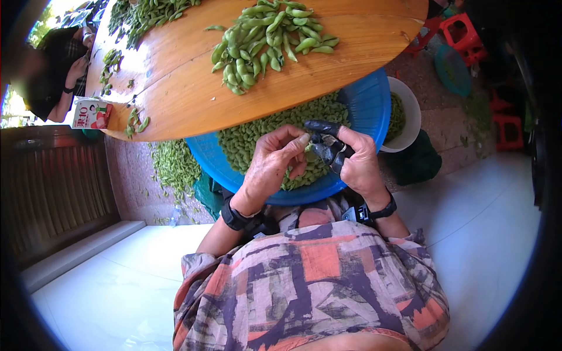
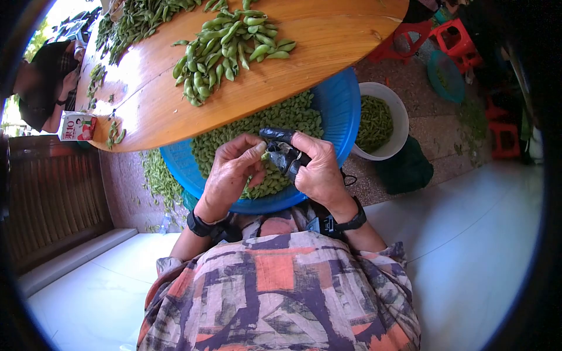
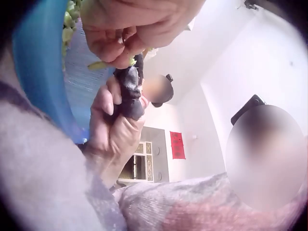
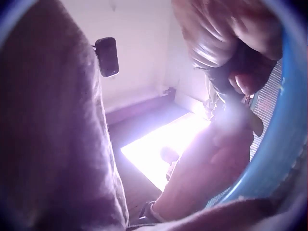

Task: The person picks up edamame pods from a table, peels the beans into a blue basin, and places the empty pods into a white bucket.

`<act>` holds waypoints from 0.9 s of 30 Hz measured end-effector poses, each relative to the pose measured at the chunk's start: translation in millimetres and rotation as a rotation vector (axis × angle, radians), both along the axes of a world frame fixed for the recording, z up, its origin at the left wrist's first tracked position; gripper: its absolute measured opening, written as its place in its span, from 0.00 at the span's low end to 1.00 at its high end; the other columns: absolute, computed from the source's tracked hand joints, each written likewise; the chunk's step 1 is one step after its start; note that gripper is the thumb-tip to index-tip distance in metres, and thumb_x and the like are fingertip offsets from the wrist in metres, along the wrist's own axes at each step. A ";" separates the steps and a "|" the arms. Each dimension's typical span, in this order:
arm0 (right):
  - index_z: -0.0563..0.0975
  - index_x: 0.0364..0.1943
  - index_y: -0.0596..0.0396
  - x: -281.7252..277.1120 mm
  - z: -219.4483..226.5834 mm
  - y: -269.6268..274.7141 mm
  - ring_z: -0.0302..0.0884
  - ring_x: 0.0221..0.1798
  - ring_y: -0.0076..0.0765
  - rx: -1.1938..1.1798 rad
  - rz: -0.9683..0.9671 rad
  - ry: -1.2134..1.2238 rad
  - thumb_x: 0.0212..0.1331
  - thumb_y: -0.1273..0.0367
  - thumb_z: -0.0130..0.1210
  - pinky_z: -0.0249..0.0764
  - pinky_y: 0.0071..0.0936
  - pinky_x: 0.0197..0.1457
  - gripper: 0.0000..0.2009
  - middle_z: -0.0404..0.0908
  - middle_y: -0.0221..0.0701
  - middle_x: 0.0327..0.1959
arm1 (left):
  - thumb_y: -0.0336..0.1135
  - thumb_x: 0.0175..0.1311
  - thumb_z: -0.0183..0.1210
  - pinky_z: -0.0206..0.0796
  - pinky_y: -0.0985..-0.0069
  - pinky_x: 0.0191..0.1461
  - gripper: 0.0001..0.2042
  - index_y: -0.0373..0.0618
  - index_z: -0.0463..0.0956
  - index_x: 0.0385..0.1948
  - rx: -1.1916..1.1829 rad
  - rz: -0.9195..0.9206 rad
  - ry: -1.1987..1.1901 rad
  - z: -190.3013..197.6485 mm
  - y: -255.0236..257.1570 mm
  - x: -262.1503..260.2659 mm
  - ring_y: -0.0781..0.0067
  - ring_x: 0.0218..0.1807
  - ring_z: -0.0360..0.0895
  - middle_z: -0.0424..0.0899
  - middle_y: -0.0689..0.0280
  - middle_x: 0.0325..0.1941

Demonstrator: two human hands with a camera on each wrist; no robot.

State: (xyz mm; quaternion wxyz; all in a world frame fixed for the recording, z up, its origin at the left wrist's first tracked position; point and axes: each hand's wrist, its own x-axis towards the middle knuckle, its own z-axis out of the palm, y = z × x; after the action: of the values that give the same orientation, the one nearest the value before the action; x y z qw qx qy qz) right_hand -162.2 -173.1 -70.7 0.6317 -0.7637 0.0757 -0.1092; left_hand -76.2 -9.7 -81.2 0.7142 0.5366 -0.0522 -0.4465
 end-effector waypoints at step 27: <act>0.77 0.54 0.60 -6.0 2.5 -13.2 0.70 0.28 0.10 0.538 0.006 -0.032 0.59 0.52 0.59 0.68 0.10 0.31 0.27 0.78 0.20 0.31 | 0.29 0.67 0.54 0.70 0.78 0.33 0.10 0.38 0.73 0.47 -0.291 -0.048 0.177 -3.3 0.0 6.7 0.72 0.31 0.80 0.81 0.61 0.32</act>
State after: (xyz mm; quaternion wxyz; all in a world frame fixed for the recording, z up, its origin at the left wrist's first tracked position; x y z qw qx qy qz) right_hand -168.2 -186.3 -68.2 0.8135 -0.5666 0.0899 -0.0953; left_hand -69.5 -9.6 -84.5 0.7751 0.3847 -0.0660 -0.4968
